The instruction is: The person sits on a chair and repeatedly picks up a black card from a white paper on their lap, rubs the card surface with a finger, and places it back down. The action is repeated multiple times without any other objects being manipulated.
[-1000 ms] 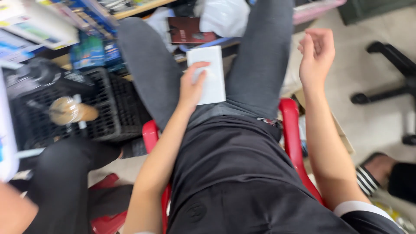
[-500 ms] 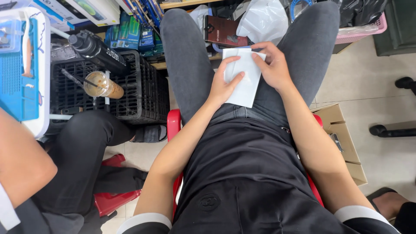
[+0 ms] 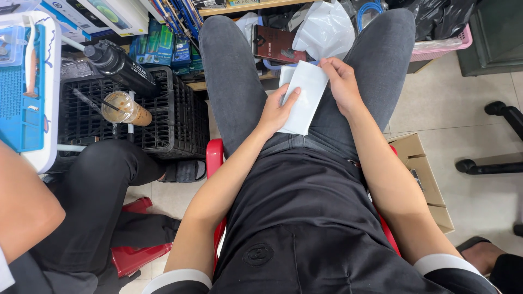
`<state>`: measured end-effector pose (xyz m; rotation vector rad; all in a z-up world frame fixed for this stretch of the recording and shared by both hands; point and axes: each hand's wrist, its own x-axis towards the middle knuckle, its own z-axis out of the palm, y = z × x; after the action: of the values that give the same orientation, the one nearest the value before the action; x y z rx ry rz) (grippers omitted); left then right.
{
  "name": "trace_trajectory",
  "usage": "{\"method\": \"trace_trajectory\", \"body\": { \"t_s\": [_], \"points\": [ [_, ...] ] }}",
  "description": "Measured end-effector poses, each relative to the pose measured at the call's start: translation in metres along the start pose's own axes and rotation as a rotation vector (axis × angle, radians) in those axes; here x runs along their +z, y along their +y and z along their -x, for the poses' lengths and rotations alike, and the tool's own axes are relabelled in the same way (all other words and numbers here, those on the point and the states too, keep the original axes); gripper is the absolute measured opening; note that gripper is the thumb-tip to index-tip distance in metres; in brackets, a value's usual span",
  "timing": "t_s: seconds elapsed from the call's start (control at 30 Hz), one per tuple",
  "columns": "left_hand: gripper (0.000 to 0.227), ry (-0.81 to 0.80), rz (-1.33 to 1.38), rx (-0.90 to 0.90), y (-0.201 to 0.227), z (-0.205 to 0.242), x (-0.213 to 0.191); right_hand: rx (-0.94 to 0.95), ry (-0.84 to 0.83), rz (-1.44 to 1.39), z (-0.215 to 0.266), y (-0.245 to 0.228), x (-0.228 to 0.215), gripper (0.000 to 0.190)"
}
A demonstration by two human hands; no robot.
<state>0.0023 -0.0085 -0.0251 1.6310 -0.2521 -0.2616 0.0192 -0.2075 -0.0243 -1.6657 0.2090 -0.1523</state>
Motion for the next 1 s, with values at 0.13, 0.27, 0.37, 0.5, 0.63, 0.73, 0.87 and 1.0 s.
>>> {"method": "trace_trajectory", "body": {
  "t_s": [0.13, 0.27, 0.37, 0.5, 0.63, 0.73, 0.87, 1.0],
  "points": [
    [0.04, -0.004, 0.004, 0.023, -0.002, -0.001, 0.0, 0.058, -0.026, -0.025, -0.003, 0.007, -0.001, 0.024],
    [0.04, -0.021, 0.013, 0.026, 0.007, 0.003, -0.003, 0.048, -0.052, -0.016, 0.011, -0.026, 0.008, 0.018],
    [0.044, -0.065, -0.008, -0.015, 0.013, 0.001, -0.006, 0.018, -0.066, -0.022, 0.016, -0.037, 0.005, 0.015],
    [0.051, -0.138, -0.006, -0.05, 0.015, 0.0, -0.008, 0.013, 0.039, -0.276, 0.009, -0.029, 0.0, 0.018],
    [0.049, -0.162, 0.007, -0.02, 0.011, -0.001, -0.008, 0.035, 0.132, -0.402, 0.013, -0.04, -0.001, 0.028],
    [0.046, -0.125, 0.012, 0.026, 0.007, -0.001, -0.008, 0.036, 0.08, -0.306, 0.016, -0.044, -0.001, 0.017],
    [0.049, -0.113, 0.005, 0.034, 0.006, -0.002, -0.008, 0.021, -0.019, -0.305, 0.017, -0.047, 0.0, 0.01],
    [0.046, -0.134, -0.02, 0.028, 0.013, 0.0, -0.007, 0.014, 0.135, -0.454, 0.018, -0.056, -0.005, 0.014]
  ]
}}
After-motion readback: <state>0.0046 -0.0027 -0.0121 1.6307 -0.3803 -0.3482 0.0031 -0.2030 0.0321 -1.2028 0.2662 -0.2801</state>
